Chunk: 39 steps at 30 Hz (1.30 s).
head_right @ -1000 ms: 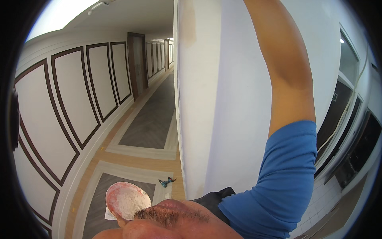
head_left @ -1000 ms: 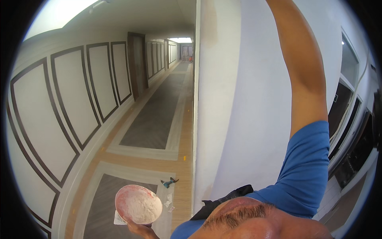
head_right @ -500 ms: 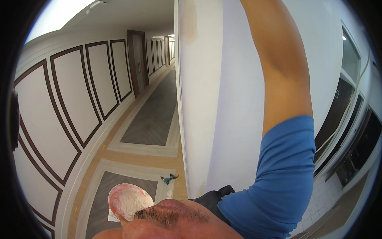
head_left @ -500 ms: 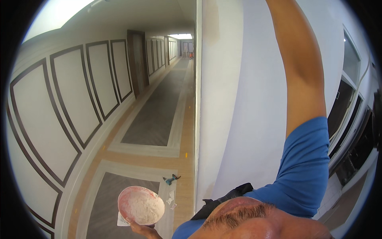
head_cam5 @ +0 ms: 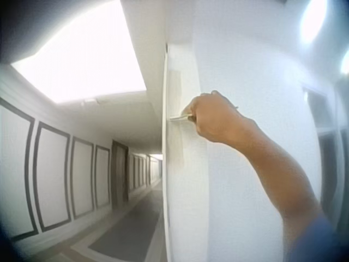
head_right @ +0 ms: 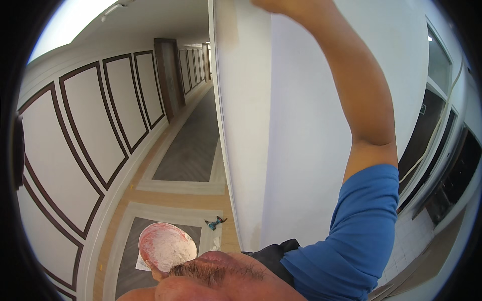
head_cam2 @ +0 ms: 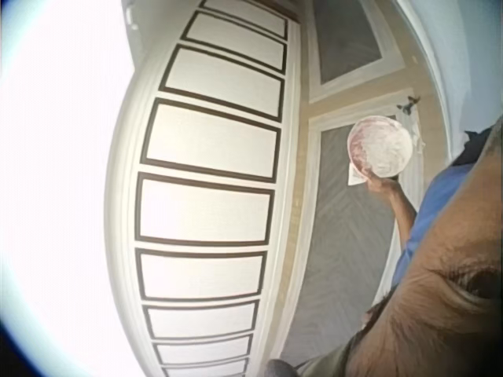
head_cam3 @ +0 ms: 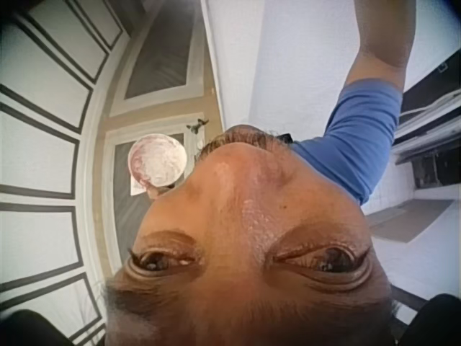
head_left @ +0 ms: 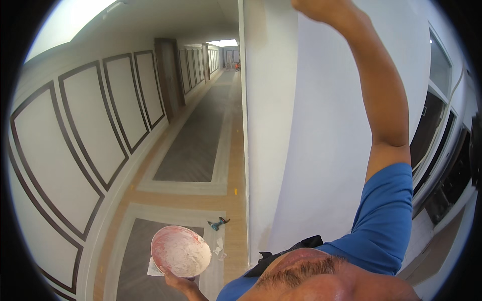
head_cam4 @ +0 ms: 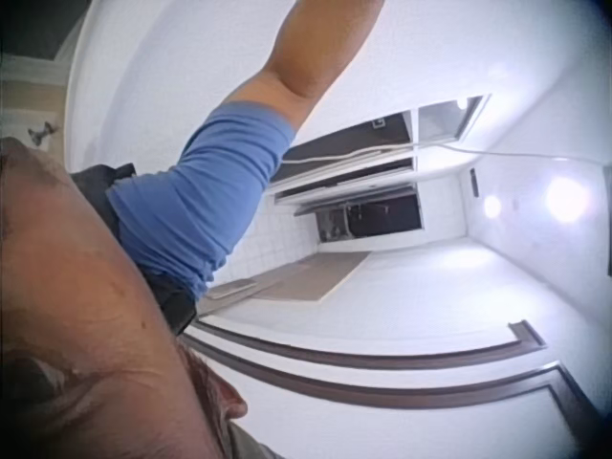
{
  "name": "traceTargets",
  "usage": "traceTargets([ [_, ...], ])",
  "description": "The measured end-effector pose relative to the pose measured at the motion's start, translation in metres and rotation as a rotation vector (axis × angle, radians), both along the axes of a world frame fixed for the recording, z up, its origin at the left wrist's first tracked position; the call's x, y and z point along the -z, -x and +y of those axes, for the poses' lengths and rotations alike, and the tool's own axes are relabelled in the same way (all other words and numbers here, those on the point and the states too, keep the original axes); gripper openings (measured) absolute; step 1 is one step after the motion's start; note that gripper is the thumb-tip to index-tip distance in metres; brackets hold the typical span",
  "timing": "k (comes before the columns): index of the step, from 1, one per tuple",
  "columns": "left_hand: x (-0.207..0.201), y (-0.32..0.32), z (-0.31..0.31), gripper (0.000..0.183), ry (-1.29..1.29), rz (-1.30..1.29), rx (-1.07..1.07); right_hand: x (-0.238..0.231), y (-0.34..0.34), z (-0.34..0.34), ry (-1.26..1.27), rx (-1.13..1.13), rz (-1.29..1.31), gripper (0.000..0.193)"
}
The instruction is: The person applies white plaster to a wall using a green trowel and a pink bucket. They scoop plaster from the bucket and spread it onto the wall surface, working along a corridor.
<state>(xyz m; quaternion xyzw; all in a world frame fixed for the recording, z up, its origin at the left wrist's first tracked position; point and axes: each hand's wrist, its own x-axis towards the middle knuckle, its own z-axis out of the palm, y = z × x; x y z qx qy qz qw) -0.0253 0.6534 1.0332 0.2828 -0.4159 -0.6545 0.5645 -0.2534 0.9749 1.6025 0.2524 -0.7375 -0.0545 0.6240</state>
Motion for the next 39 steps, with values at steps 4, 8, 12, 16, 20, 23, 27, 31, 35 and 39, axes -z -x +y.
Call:
traceTargets([
  [4, 0.016, 0.006, -0.004, 0.078, 0.035, 0.043, 0.052, -0.068, -0.004, 0.012, 0.172, -0.116, 0.195, 0.029],
  [8, 0.026, 0.001, -0.003, 0.078, -0.009, 0.052, 0.013, -0.126, 0.018, 0.006, 0.212, -0.048, 0.206, 0.027],
  [12, 0.023, 0.001, 0.004, 0.077, -0.068, 0.030, -0.017, -0.153, 0.035, -0.003, 0.195, 0.029, 0.255, 0.026],
  [16, 0.020, -0.002, 0.009, 0.077, -0.102, 0.005, -0.047, -0.162, 0.051, -0.009, 0.161, 0.021, 0.206, 0.025],
  [20, 0.013, -0.002, 0.012, 0.076, -0.127, -0.006, -0.062, -0.145, 0.050, -0.012, 0.095, 0.069, 0.113, 0.022],
  [23, 0.007, 0.000, 0.015, 0.076, -0.153, 0.000, -0.051, -0.103, 0.037, -0.018, 0.015, 0.081, 0.090, 0.020],
  [27, 0.008, 0.006, 0.010, 0.074, -0.123, 0.082, 0.032, -0.018, 0.008, -0.026, -0.004, 0.026, 0.007, 0.016],
  [31, 0.015, 0.010, -0.002, 0.072, -0.094, 0.120, 0.091, 0.051, 0.002, -0.030, -0.087, -0.021, -0.035, 0.018],
  [35, 0.004, 0.010, 0.001, 0.071, -0.048, 0.106, 0.179, 0.099, -0.014, -0.030, -0.290, 0.053, -0.055, 0.017],
  [39, 0.006, 0.009, 0.002, 0.072, -0.032, 0.123, 0.206, 0.131, -0.008, -0.021, -0.418, 0.012, -0.024, 0.011],
])
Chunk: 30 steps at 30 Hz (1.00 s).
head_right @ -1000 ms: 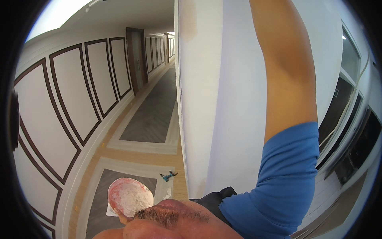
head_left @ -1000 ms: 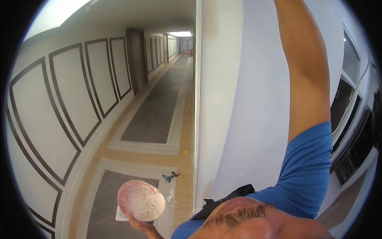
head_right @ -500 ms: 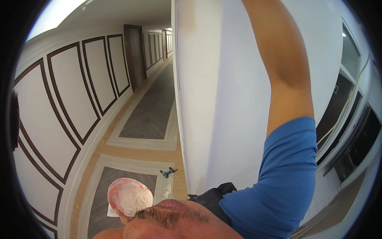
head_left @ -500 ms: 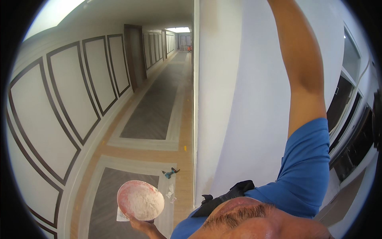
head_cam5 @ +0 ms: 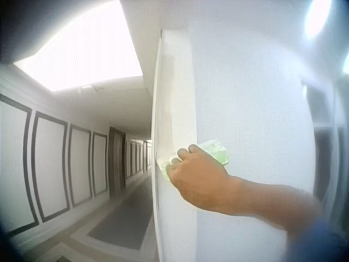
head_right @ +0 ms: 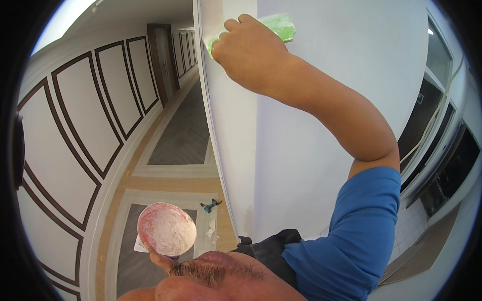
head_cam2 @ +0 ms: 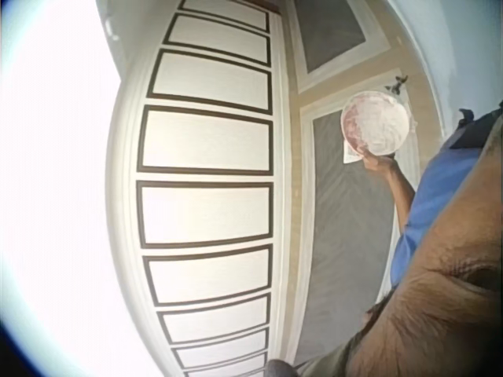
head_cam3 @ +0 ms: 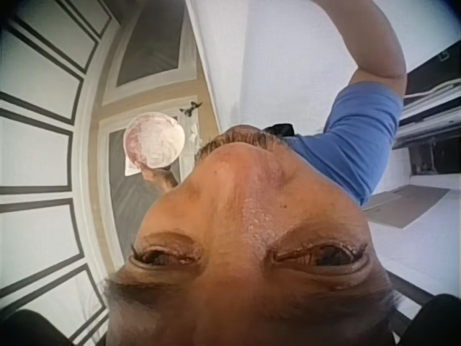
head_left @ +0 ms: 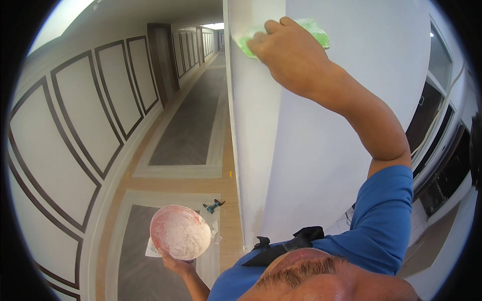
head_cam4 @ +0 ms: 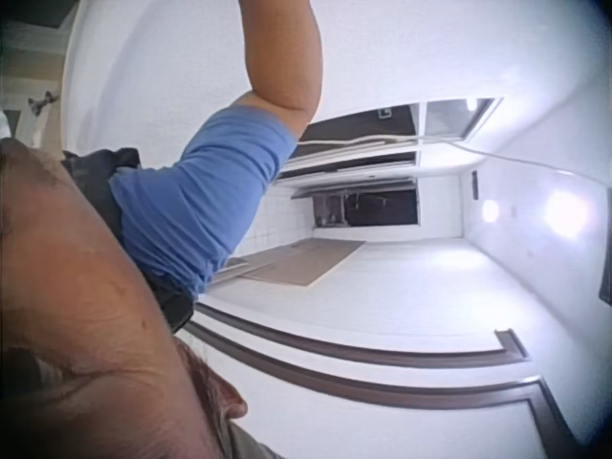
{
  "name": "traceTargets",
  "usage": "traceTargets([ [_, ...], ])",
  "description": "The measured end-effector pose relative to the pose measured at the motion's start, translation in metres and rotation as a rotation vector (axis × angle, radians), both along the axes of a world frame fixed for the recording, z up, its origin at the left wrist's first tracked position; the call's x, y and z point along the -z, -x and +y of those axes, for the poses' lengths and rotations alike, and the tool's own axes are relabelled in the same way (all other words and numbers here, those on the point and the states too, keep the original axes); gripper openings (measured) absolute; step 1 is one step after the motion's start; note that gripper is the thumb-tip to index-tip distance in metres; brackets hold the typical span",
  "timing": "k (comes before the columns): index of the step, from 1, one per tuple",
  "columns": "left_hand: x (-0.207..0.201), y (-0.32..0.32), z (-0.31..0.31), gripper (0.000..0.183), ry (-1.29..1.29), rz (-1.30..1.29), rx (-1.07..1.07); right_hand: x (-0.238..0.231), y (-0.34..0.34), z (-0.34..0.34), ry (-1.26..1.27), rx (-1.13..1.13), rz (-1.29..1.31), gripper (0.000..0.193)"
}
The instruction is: The person applies white plaster to a wall using a green trowel and a pink bucket. They scoop plaster from the bucket and spread it onto the wall surface, working along a corridor.
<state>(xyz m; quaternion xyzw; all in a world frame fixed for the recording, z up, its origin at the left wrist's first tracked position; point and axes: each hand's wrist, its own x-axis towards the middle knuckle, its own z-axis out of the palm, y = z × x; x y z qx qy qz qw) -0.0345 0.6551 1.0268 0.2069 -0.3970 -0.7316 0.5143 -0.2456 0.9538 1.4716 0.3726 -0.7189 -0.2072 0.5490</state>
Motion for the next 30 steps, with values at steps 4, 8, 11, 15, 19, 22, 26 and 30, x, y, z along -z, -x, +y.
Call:
traceTargets([
  [4, -0.005, -0.007, 0.008, 0.072, 0.002, -0.024, -0.010, -0.019, -0.008, 0.038, 0.055, -0.207, -0.044, 0.011],
  [8, -0.004, -0.016, 0.009, 0.074, -0.018, -0.062, -0.055, -0.065, 0.001, 0.063, -0.043, 0.006, 0.123, 0.027],
  [11, -0.012, -0.019, 0.015, 0.077, -0.031, -0.079, -0.105, -0.084, 0.040, 0.074, -0.201, -0.184, 0.427, 0.034],
  [15, -0.009, -0.026, 0.016, 0.079, -0.068, -0.150, -0.094, -0.094, 0.078, 0.086, -0.292, -0.008, 0.511, 0.045],
  [19, -0.014, -0.020, 0.023, 0.079, -0.093, -0.123, -0.030, -0.101, 0.089, 0.084, -0.349, -0.054, 0.556, 0.051],
  [22, -0.007, -0.022, 0.016, 0.078, -0.084, -0.113, -0.022, -0.110, 0.089, 0.075, -0.365, -0.075, 0.544, 0.054],
  [26, 0.000, -0.021, 0.011, 0.077, -0.074, -0.084, -0.014, -0.131, 0.086, 0.065, -0.401, -0.053, 0.623, 0.057],
  [30, -0.005, -0.022, 0.012, 0.077, -0.073, -0.069, -0.004, -0.147, 0.080, 0.056, -0.395, 0.013, 0.671, 0.060],
])
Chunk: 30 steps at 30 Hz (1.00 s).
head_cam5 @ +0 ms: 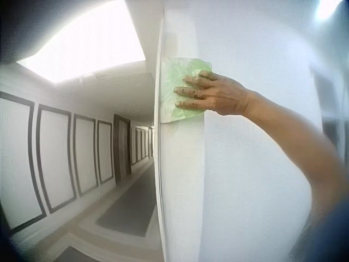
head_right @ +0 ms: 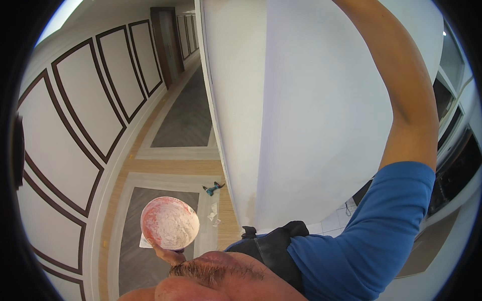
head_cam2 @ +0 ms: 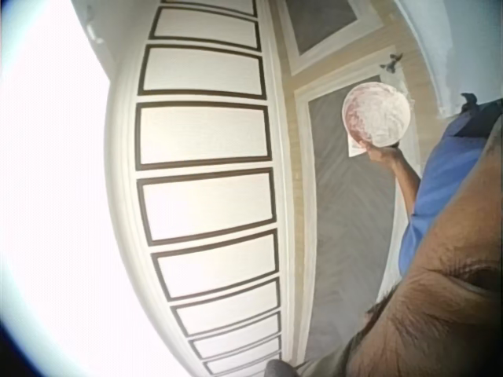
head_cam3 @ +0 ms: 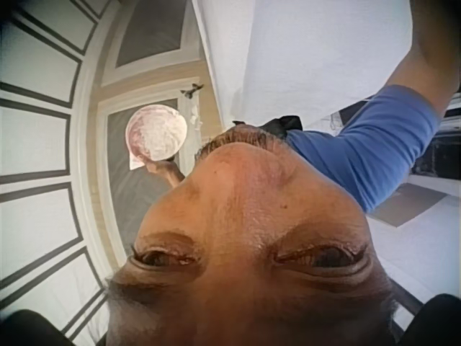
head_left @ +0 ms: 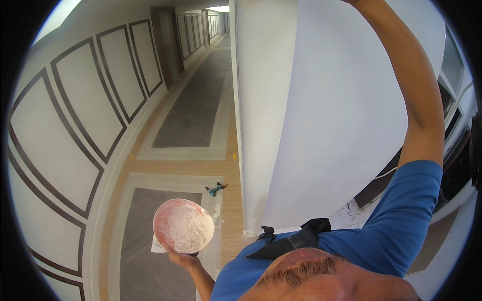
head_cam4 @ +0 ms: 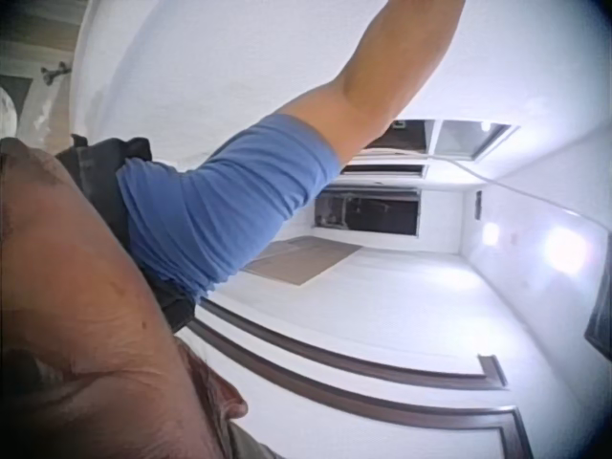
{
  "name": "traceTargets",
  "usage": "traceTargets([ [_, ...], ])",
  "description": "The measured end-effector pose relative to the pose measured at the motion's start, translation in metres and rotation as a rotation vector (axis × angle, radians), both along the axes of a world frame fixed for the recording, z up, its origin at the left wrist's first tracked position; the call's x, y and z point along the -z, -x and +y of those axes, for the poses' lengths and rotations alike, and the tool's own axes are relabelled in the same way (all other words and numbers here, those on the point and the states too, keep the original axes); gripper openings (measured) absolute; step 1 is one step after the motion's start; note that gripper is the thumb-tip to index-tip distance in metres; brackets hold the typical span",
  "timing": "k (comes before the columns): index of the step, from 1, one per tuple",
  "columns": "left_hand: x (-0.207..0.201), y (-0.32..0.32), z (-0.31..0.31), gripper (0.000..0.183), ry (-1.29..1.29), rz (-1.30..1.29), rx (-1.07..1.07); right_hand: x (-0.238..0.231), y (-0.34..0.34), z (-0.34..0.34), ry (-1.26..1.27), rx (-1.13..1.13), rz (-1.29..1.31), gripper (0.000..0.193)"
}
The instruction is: The person applies white plaster to a wall using a green trowel and a pink bucket. They scoop plaster from the bucket and spread it onto the wall surface, working along a corridor.
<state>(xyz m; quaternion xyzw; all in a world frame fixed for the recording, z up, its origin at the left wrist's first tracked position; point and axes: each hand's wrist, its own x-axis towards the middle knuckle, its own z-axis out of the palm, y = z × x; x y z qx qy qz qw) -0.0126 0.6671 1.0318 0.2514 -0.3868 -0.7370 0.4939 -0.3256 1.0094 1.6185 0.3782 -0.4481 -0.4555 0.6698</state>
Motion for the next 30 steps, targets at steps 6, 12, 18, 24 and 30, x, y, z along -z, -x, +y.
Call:
traceTargets([
  [6, -0.005, 0.004, -0.001, 0.076, 0.020, 0.039, -0.006, -0.011, 0.010, -0.006, 0.059, -0.024, 0.025, 0.062],
  [12, -0.010, 0.005, 0.001, 0.076, 0.000, 0.049, 0.008, -0.024, 0.008, -0.012, 0.147, -0.006, 0.108, 0.065],
  [18, 0.001, 0.005, -0.004, 0.076, -0.023, 0.051, 0.006, -0.043, 0.017, -0.008, 0.190, -0.031, 0.155, 0.063],
  [24, 0.007, 0.007, -0.004, 0.076, -0.052, 0.042, -0.045, -0.055, 0.034, 0.014, 0.472, -0.016, 0.126, 0.061],
  [30, 0.008, 0.007, -0.003, 0.075, -0.049, 0.033, -0.062, -0.035, 0.006, 0.014, 0.688, -0.093, -0.071, 0.044],
])
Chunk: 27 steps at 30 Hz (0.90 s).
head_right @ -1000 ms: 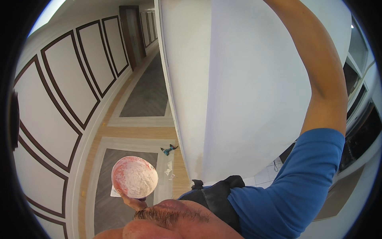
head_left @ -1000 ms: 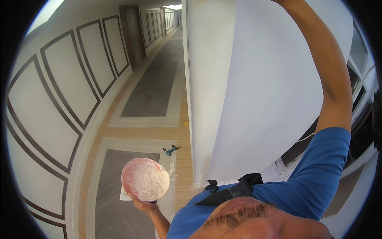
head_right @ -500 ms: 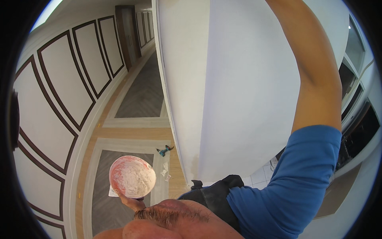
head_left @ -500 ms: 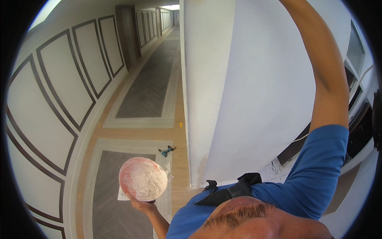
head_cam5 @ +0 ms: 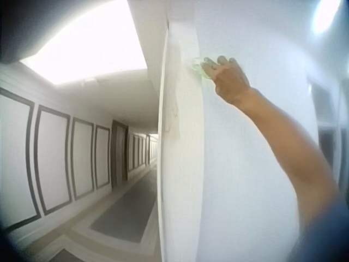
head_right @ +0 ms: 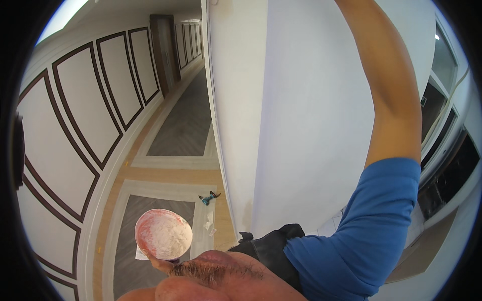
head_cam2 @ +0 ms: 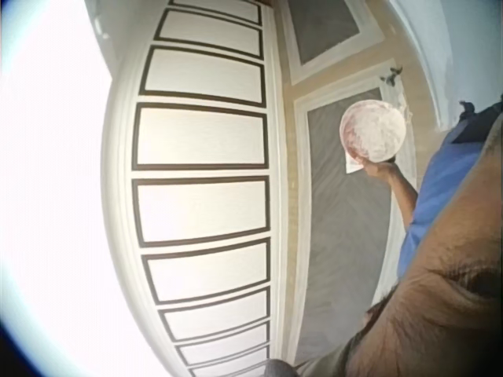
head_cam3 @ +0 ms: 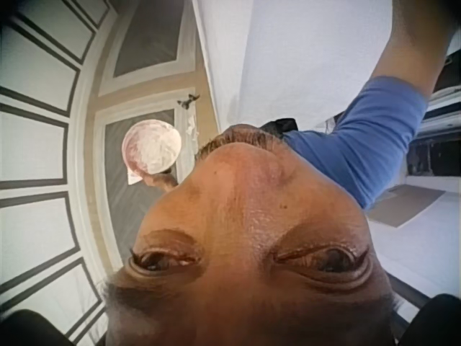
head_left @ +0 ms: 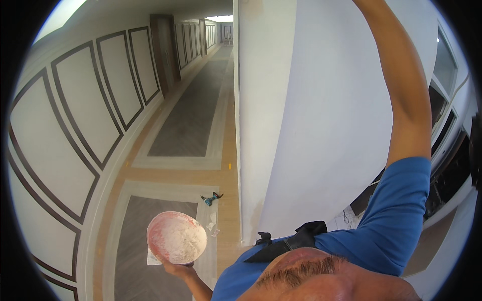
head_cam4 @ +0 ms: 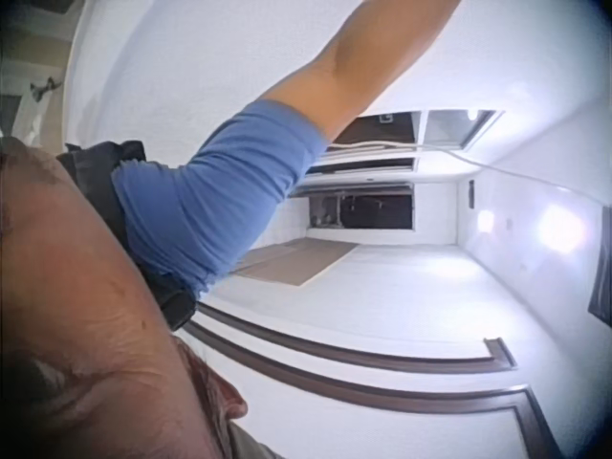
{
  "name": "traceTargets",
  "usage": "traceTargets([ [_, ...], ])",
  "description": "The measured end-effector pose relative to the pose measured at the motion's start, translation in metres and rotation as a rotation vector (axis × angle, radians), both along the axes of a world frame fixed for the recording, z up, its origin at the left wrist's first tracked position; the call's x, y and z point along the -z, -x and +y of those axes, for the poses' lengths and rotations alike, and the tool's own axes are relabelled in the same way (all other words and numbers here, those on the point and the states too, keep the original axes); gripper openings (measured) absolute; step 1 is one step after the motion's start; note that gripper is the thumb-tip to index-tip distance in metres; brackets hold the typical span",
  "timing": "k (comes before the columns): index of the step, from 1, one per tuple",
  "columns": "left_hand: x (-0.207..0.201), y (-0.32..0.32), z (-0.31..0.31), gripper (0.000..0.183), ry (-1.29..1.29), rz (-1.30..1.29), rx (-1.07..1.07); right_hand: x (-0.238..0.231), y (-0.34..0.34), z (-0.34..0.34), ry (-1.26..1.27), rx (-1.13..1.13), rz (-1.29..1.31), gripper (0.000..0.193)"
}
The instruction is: The person applies white plaster to a wall using a green trowel and a pink bucket. They scoop plaster from the bucket and spread it onto the wall surface, working along a corridor.
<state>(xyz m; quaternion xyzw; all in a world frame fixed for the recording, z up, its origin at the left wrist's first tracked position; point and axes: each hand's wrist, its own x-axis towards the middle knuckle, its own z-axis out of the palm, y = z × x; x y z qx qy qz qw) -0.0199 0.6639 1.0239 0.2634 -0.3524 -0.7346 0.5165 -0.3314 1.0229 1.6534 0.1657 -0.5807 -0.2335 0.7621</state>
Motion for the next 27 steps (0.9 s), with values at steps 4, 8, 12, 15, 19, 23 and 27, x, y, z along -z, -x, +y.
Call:
traceTargets([
  [4, 0.003, 0.001, -0.003, 0.075, 0.006, 0.013, 0.017, 0.008, -0.044, -0.041, 0.023, -0.007, -0.185, 0.032],
  [8, 0.004, -0.001, -0.005, 0.075, 0.011, 0.022, 0.051, -0.008, -0.060, -0.066, -0.008, -0.101, -0.249, 0.025],
  [12, 0.004, -0.002, -0.006, 0.075, -0.002, 0.013, 0.072, -0.003, -0.084, -0.093, 0.061, -0.102, -0.390, 0.020],
  [15, -0.003, -0.003, -0.006, 0.075, -0.020, -0.007, 0.082, 0.009, -0.088, -0.103, 0.051, -0.109, -0.451, 0.019],
  [19, -0.012, -0.002, -0.005, 0.075, -0.043, -0.038, 0.111, 0.045, -0.103, -0.101, 0.041, -0.097, -0.610, 0.018],
  [23, -0.023, -0.010, -0.004, 0.075, -0.055, -0.064, 0.114, 0.107, -0.118, -0.103, -0.085, -0.166, -0.650, 0.017],
  [27, -0.013, -0.010, -0.013, 0.078, 0.024, -0.020, 0.218, 0.149, -0.130, -0.105, -0.253, 0.001, -0.722, 0.015],
])
